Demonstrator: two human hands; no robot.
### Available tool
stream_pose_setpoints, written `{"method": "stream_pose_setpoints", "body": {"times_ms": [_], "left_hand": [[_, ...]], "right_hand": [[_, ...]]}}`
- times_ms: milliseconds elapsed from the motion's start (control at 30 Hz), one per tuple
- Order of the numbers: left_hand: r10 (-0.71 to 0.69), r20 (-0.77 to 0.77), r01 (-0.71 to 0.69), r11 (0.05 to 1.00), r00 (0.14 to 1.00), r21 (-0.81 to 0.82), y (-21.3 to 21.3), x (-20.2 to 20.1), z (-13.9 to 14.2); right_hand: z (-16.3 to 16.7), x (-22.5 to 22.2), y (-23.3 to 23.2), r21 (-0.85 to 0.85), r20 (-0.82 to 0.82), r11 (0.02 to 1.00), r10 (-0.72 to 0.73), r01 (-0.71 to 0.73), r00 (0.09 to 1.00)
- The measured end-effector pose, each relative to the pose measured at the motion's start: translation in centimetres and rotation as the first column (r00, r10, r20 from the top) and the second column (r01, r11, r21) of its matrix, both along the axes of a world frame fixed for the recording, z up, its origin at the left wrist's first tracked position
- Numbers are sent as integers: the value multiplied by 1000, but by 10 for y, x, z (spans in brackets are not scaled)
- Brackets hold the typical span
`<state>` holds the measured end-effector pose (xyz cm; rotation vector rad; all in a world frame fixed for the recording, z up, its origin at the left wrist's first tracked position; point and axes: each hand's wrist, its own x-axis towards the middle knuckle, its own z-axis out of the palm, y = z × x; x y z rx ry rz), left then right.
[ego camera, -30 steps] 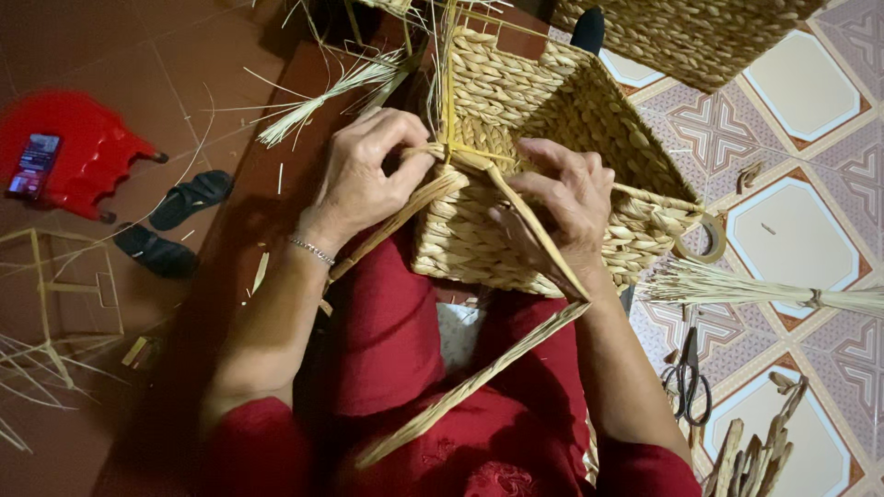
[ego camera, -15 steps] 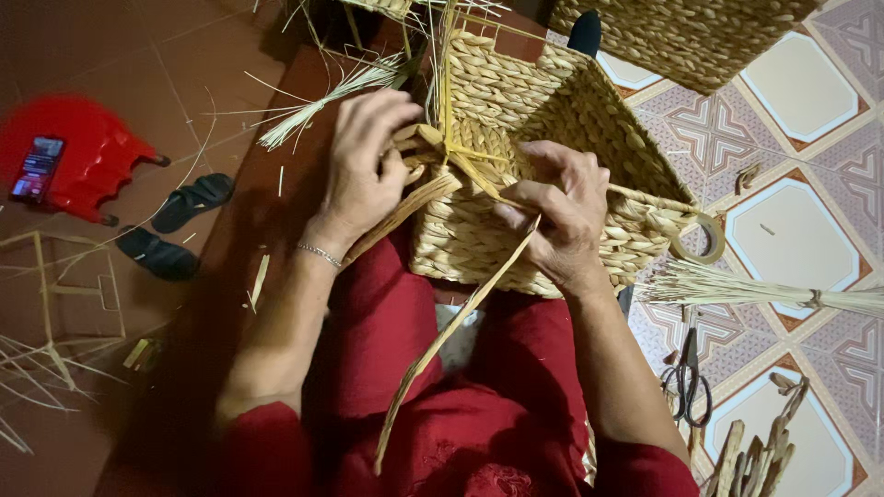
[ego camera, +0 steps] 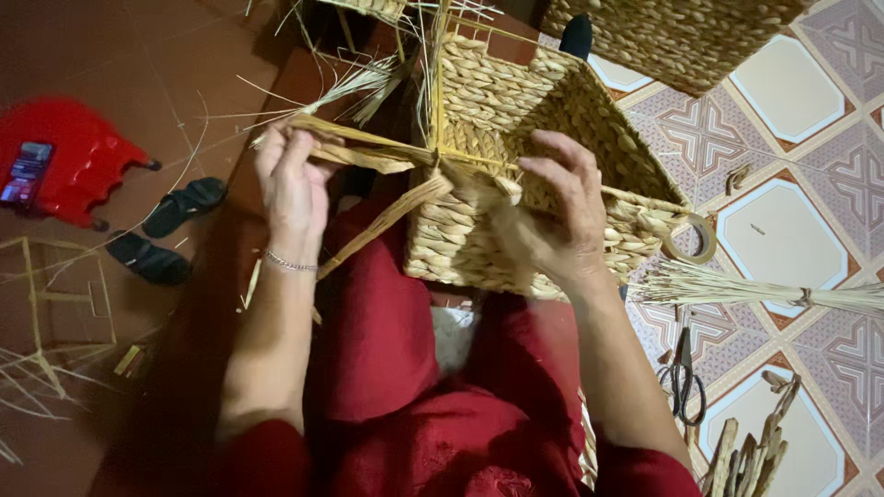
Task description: The person weaves a rectangular basket using dried palm leaves, interlacing strips through vertical stakes and trimming excess with scissors. The basket is rotated and adjusted repeatedly to continue the weave along the sides.
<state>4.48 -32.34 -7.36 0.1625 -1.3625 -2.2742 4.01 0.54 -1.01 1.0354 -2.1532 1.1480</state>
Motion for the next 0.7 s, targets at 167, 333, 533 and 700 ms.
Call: {"method": "stream_pose_setpoints", "body": {"times_ms": [167,333,533,700], "left_hand": [[-124,-191,161,968,974,193,-8,10,11],[78,-38,-61,331,996,-942,-26,46,28],[195,221,-93,910,956,-403,-31,35,6],[67,183,-165,788,981,593,-42,23,0]], "right_hand": [[-6,1,4,-299,268,948,194,-110,944],[3,-7,13,-219,54,975,-6,17,999],[7,-10,13,29,-14,985,-172,173,985],[15,-2,20,65,20,981,-183,181,983]]}}
